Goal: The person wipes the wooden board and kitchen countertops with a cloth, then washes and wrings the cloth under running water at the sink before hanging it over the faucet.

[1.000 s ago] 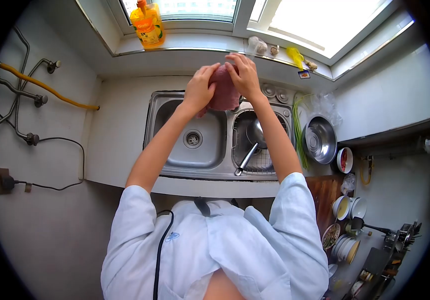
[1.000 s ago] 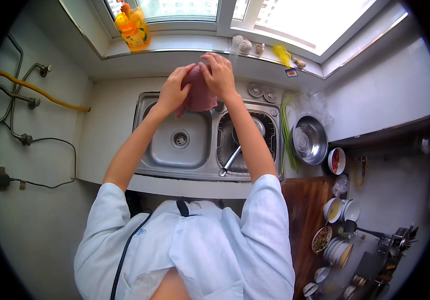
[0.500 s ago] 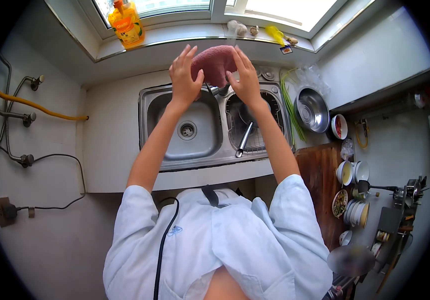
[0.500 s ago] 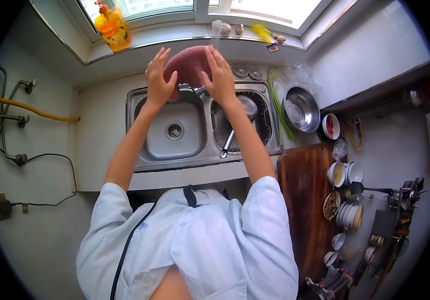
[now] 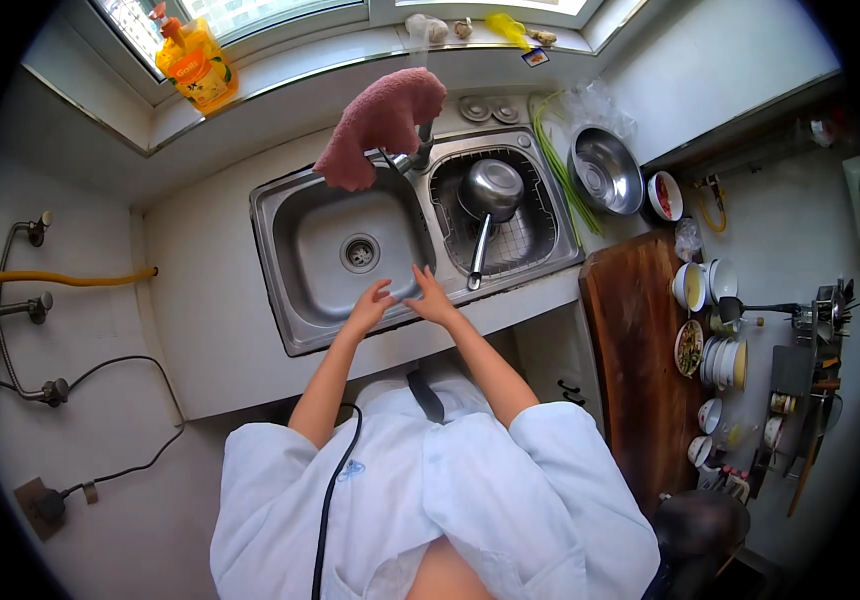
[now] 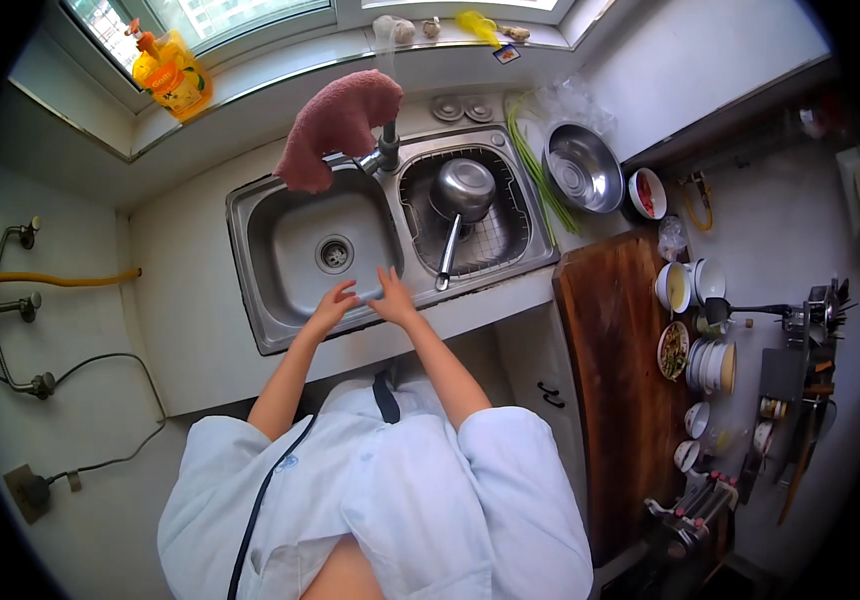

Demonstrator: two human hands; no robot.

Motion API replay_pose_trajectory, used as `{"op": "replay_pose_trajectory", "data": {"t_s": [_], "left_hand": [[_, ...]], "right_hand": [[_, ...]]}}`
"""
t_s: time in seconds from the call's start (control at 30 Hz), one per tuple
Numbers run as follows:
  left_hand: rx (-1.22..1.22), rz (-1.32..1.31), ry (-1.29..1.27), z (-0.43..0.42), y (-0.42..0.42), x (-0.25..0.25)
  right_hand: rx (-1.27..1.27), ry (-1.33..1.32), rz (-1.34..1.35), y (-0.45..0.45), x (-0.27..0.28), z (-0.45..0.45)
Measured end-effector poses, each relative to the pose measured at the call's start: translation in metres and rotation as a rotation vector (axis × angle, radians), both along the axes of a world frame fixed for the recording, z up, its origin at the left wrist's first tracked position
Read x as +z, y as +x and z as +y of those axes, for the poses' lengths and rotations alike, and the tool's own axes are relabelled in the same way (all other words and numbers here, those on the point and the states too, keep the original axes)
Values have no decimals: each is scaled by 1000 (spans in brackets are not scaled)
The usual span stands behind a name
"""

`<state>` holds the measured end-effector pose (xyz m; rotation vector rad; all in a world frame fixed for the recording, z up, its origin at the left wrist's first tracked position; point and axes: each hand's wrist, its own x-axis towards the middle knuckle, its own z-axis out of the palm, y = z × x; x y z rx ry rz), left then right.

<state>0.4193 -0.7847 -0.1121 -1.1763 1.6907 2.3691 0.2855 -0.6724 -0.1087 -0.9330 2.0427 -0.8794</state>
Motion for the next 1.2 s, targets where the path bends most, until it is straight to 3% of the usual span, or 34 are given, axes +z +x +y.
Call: {"op": "replay_pose_trajectory", "data": {"t_s": [0.03,0.1,0.13,0.2,0.23,0.3,0.33,0.4,0.43,0.47,0.5,0.53,0.57,0.63,0.7,0.73,0.77,0.83,0.9,0.97,1.03,1.13,1.2], "left_hand": [[-5,-1,-2,2,3,7],[-496,-378,-1287,15,10,21],[-497,-379,-1289,17,6,22],[-89,-208,140,18,-6,23],[-91,-207,139,22,-7,18],[-306,-120,-750,36,-14,3],[-166,-59,-483,42,-26,-1],[-261,-36,-487,49,-48,-10],[-323,-33,-504,44,-64,-11],[-293,32,-541,47,-81,4],[-296,60,-422,49,-101,3],[-246,121,-362,53,-119,-9],[-196,184,-301,57,-141,-22],[-272,77,-428,63,-178,-27],[-270,-16,-680,70,-202,-46],[-254,-41,-832,76,-207,-52],[-255,-53,-826,78,-210,-58],[-401,-269,-543,77,-224,-60],[-336,-304,-526,76,-226,-64],[-429,-220,-542,66,-223,-70],[-404,-232,-584,64,-220,-59],[-280,-79,-373,62,-202,-46],[-270,14,-472,70,-170,-33]], "right_hand": [[-5,-2,-1,2,1,2],[115,227,574,7,8,9],[114,226,573,5,-2,9],[-139,185,-391,-4,-12,4],[-141,184,-390,-7,-9,8],[84,-82,-411,-12,2,21],[63,-85,-397,-17,-3,28],[-321,-290,-212,-28,-17,41],[-321,-309,-194,-43,-28,44],[-541,-237,-200,-57,-41,48],[-762,-157,-214,-72,-46,49],[-801,-177,-261,-88,-42,50],[-717,-30,-36,-105,-39,50],[-691,28,-89,-140,-46,45],[-710,54,-385,-169,-71,41],[-733,103,-412,-174,-73,34],[-759,158,-444,-174,-76,31],[-656,149,-595,-182,-90,32],[-554,144,-746,-184,-96,31],[-590,37,-582,-180,-94,26],[-579,30,-596,-180,-88,22],[-625,-123,-697,-166,-71,26],[-623,-187,-718,-142,-44,38]]}}
